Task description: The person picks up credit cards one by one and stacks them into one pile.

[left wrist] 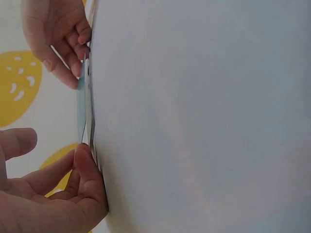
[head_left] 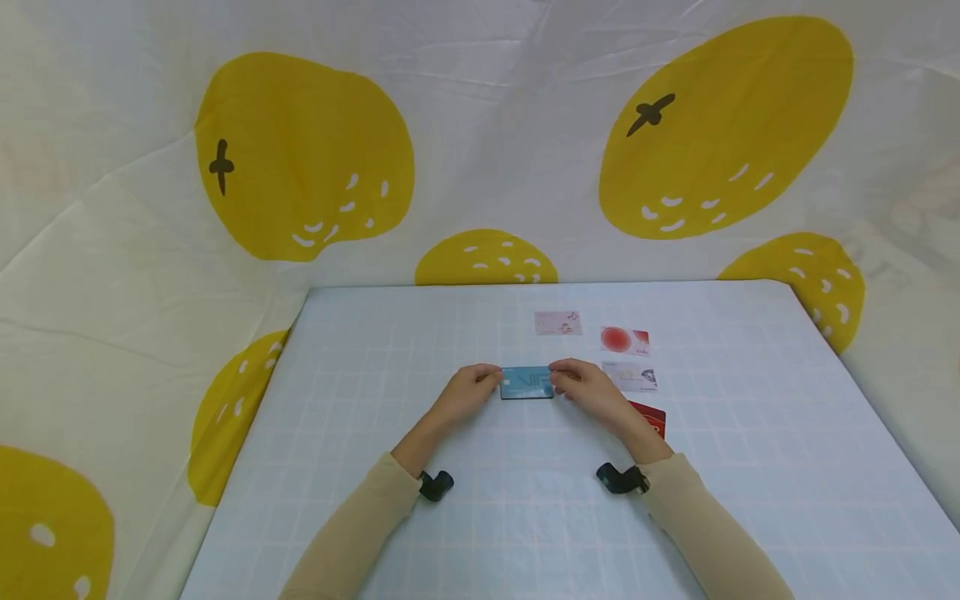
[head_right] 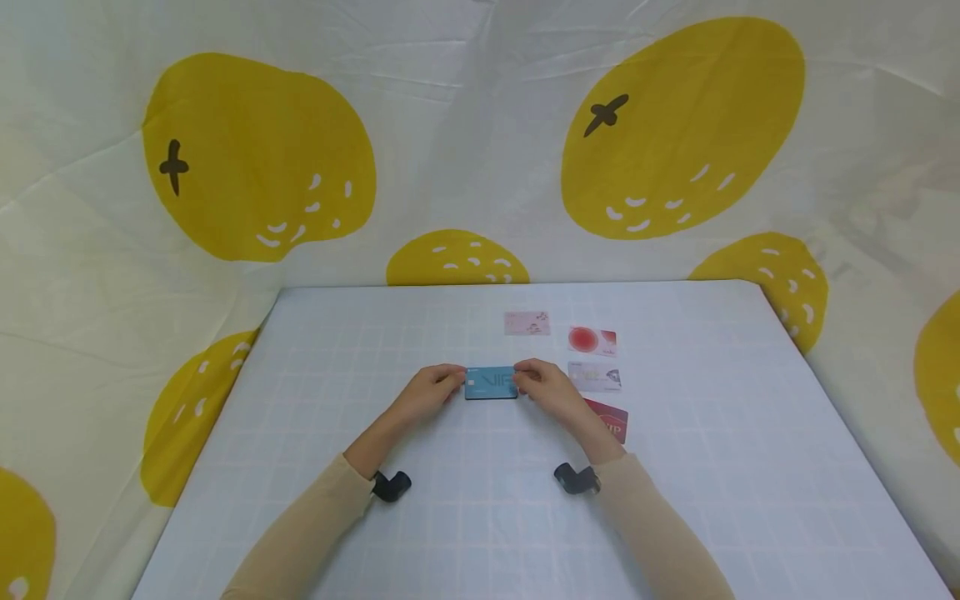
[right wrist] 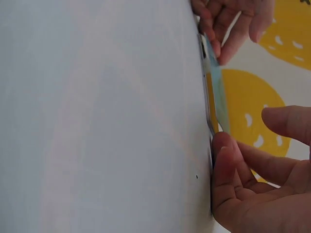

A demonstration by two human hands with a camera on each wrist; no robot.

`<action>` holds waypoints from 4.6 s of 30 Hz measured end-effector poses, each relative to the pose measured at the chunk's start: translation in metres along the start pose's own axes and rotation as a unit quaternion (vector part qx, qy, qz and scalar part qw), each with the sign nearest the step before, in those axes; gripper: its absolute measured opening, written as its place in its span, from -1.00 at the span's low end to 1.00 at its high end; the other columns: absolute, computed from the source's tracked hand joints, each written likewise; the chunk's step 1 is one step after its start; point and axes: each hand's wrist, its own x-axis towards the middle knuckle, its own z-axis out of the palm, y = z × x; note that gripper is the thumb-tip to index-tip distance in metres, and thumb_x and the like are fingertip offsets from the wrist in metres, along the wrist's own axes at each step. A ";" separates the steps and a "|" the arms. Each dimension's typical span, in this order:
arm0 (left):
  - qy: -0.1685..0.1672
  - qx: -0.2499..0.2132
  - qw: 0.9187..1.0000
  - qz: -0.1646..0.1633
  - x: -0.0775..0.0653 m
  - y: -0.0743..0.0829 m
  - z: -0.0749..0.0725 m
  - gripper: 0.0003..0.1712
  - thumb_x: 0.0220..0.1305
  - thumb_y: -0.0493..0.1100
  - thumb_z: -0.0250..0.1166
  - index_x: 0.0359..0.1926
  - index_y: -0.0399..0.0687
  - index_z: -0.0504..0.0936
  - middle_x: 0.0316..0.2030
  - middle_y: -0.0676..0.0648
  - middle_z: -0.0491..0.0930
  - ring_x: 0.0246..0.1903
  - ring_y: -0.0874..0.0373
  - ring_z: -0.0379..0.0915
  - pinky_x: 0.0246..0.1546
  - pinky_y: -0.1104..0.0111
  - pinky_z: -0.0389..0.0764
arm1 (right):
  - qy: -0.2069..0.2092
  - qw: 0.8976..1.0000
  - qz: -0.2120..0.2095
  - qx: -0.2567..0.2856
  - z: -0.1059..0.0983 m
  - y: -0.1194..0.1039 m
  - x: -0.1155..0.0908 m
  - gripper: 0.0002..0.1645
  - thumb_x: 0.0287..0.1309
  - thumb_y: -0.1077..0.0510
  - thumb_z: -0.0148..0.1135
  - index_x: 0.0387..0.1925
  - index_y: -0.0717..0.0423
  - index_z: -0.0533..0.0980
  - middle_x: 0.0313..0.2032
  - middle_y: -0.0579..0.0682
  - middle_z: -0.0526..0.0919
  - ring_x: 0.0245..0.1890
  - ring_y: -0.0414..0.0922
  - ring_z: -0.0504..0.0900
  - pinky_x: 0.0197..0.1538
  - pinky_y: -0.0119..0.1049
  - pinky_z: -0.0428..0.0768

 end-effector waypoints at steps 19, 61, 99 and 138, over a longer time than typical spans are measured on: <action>0.006 0.009 1.000 -0.020 0.003 0.003 0.003 -0.49 0.48 0.08 0.13 0.22 -0.16 0.59 0.18 -0.10 0.56 0.26 -0.04 0.38 0.25 0.03 0.39 | -0.002 1.000 -0.002 -0.025 0.002 -0.001 0.000 -0.44 0.41 -0.06 0.17 0.30 0.13 0.44 0.04 0.06 0.60 -0.05 0.02 0.54 0.07 -0.14 0.55; -0.016 0.048 0.999 0.000 0.008 0.003 -0.003 -0.56 0.48 0.06 0.10 0.15 -0.08 0.66 0.14 -0.03 0.60 0.24 0.03 0.40 0.24 0.08 0.40 | 0.016 0.996 -0.016 -0.081 0.005 -0.002 0.002 -0.46 0.41 -0.03 0.17 0.27 0.19 0.46 -0.06 0.05 0.64 -0.13 -0.01 0.56 0.02 -0.11 0.57; -0.010 0.028 0.999 -0.014 0.006 0.004 -0.003 -0.51 0.47 0.10 0.14 0.21 -0.10 0.60 0.04 -0.07 0.62 0.07 -0.02 0.50 0.13 0.08 0.48 | 0.020 0.997 -0.018 -0.078 0.005 -0.001 0.000 -0.48 0.42 -0.03 0.17 0.26 0.17 0.46 -0.05 0.05 0.63 -0.14 -0.01 0.56 -0.01 -0.15 0.58; -0.003 0.144 0.985 0.096 0.123 0.057 0.008 -0.51 0.37 -0.06 0.29 0.23 -0.19 0.52 0.08 -0.16 0.56 0.05 0.00 0.47 0.13 0.19 0.48 | 0.094 0.979 -0.064 -0.170 -0.085 -0.012 0.086 -0.55 0.40 0.12 0.19 0.22 0.23 0.45 0.06 0.23 0.58 0.09 0.18 0.54 0.13 0.08 0.51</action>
